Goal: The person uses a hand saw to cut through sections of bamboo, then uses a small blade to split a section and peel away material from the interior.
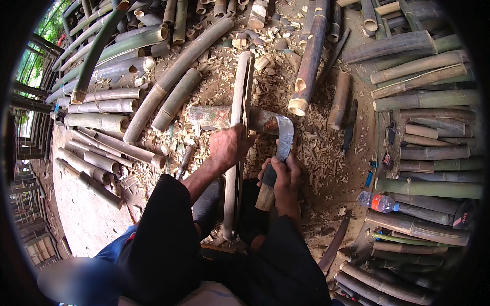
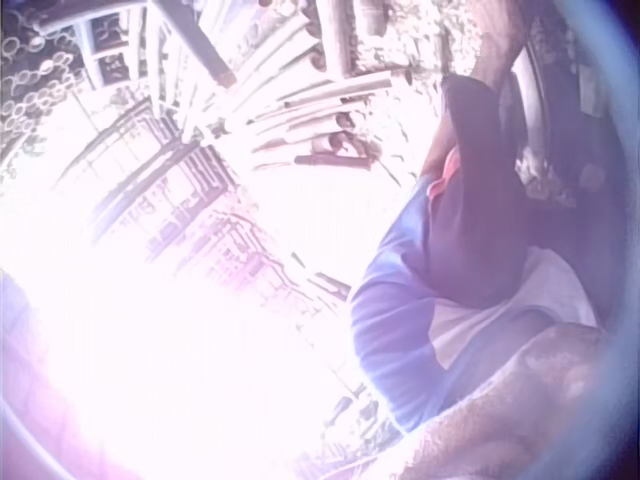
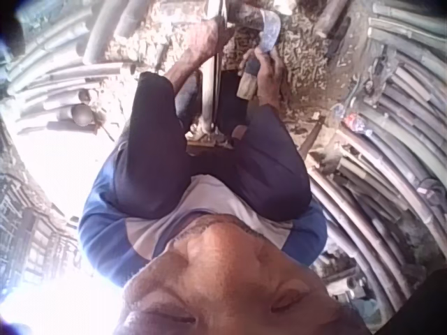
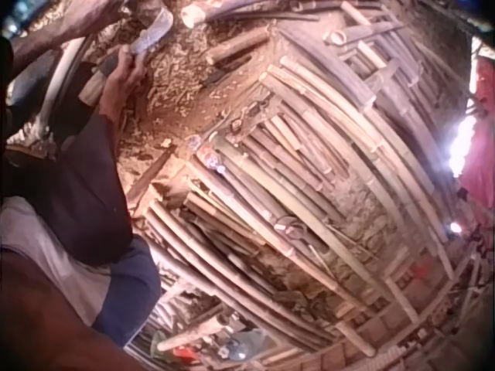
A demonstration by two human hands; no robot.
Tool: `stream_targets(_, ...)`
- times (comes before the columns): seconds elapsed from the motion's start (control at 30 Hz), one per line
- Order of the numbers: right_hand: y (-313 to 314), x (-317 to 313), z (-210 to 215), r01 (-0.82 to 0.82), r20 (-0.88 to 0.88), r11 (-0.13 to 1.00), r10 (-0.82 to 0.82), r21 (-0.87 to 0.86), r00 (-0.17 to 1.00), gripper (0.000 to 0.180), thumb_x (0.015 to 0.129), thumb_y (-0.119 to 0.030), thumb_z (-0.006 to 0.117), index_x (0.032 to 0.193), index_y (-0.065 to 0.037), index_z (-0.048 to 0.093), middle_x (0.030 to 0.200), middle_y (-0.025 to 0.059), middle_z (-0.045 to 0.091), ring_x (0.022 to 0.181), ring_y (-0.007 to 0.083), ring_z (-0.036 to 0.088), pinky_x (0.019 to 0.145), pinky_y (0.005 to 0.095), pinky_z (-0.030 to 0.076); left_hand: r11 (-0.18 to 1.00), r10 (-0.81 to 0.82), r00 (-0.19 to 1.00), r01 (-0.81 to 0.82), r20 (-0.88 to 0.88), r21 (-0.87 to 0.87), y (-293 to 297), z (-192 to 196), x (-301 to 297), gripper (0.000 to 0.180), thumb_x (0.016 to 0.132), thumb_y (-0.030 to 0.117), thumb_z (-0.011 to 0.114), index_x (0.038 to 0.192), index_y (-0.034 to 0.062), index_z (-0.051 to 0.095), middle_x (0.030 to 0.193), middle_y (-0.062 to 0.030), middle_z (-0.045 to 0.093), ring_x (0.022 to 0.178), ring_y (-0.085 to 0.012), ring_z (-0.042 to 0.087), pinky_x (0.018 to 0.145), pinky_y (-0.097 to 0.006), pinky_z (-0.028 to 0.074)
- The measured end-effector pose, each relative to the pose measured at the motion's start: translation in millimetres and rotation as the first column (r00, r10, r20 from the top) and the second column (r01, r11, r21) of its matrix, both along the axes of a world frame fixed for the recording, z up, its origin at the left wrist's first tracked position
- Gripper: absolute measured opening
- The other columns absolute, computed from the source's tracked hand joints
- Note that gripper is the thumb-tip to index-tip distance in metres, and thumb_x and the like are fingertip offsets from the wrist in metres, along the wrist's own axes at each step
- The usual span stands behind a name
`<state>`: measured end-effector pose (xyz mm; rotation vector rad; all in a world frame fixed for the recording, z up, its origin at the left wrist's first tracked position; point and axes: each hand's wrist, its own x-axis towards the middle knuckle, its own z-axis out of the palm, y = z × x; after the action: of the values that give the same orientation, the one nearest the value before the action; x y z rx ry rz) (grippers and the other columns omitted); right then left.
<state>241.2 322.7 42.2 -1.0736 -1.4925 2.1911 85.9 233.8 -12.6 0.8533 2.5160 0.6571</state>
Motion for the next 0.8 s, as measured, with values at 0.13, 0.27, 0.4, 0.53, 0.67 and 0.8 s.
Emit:
stream_targets(0.13, -0.9, 6.0, 2.5, 0.017, 0.038, 1.000, -0.017, 0.002, 0.999, 0.051, 0.095, -0.019, 0.049, 0.144, -0.004, 0.044, 0.081, 0.0085, 0.061, 0.062, 0.0172, 0.062, 0.052, 0.0308, 0.054, 0.997, -0.044, 0.994, 0.037, -0.099, -0.068, 21.5, -5.6, -24.1, 0.038, 0.087, 0.041, 0.069, 0.085, 0.0034, 0.068, 0.072, -0.0199, 0.069, 0.067, -0.0331, 0.070, 0.062, -0.045, 0.055)
stream_targets(0.27, -1.6, 10.7, 3.4, -0.007, 0.055, 1.000, 0.006, 0.009, 0.998, 0.049, 0.096, -0.019, 0.050, 0.142, -0.004, 0.046, 0.081, 0.0081, 0.061, 0.062, 0.0164, 0.062, 0.053, 0.0308, 0.055, 0.998, 0.007, 1.000, -0.007, -0.004, 0.059, 21.6, -6.7, -35.7, 0.030, 0.087, 0.032, 0.068, 0.084, 0.0019, 0.072, 0.077, -0.0207, 0.072, 0.070, -0.0311, 0.072, 0.063, -0.044, 0.057)
stream_targets(0.4, 3.1, 25.9, 1.7, -0.017, 0.118, 0.999, 0.012, 0.042, 0.993, 0.031, 0.097, -0.021, 0.051, 0.121, -0.002, 0.055, 0.083, 0.0073, 0.061, 0.065, 0.0156, 0.062, 0.054, 0.0311, 0.054, 0.273, 0.133, 0.766, -0.639, 0.629, 0.719, -6.2, 23.7, -56.4, 0.031, 0.094, 0.025, 0.064, 0.066, 0.0123, 0.062, 0.057, 0.0030, 0.052, 0.049, -0.0053, 0.039, 0.043, -0.025, 0.030)
stream_targets(0.53, -11.1, 21.8, -8.2, -0.213, 0.090, 0.977, 0.214, -0.023, 0.973, 0.020, 0.098, -0.024, 0.053, 0.097, -0.004, 0.056, 0.085, 0.0061, 0.061, 0.067, 0.0143, 0.063, 0.055, 0.0304, 0.054, 0.211, 0.225, 0.691, -0.723, 0.687, 0.658, -63.6, 22.5, -89.9, 0.056, 0.090, 0.048, 0.069, 0.118, 0.0015, 0.056, 0.088, -0.0056, 0.068, 0.068, -0.0101, 0.060, 0.066, -0.029, 0.052)
stream_targets(0.67, -23.5, 11.7, -14.8, -0.442, 0.219, 0.890, 0.413, 0.109, 0.884, 0.027, 0.100, -0.024, 0.053, 0.112, -0.001, 0.056, 0.086, 0.0048, 0.060, 0.069, 0.0132, 0.062, 0.057, 0.0285, 0.053, 0.655, -0.185, 0.641, -0.484, 0.744, 0.580, -83.8, -61.5, -25.4, 0.076, 0.086, 0.043, 0.075, 0.134, -0.0079, 0.046, 0.119, -0.0209, 0.064, 0.093, -0.0242, 0.067, 0.078, -0.036, 0.055)
stream_targets(0.8, -22.4, 13.1, -33.5, -0.478, 0.313, 0.680, 0.361, 0.556, 0.878, 0.048, 0.096, -0.018, 0.059, 0.142, -0.004, 0.051, 0.089, 0.0165, 0.067, 0.080, 0.0274, 0.069, 0.068, 0.0383, 0.055, 0.789, -0.042, 0.620, -0.461, 0.783, 0.407, -52.8, -64.6, 11.5, 0.057, 0.080, 0.025, 0.080, 0.122, -0.0060, 0.060, 0.097, -0.0152, 0.073, 0.083, -0.0199, 0.070, 0.076, -0.037, 0.056)
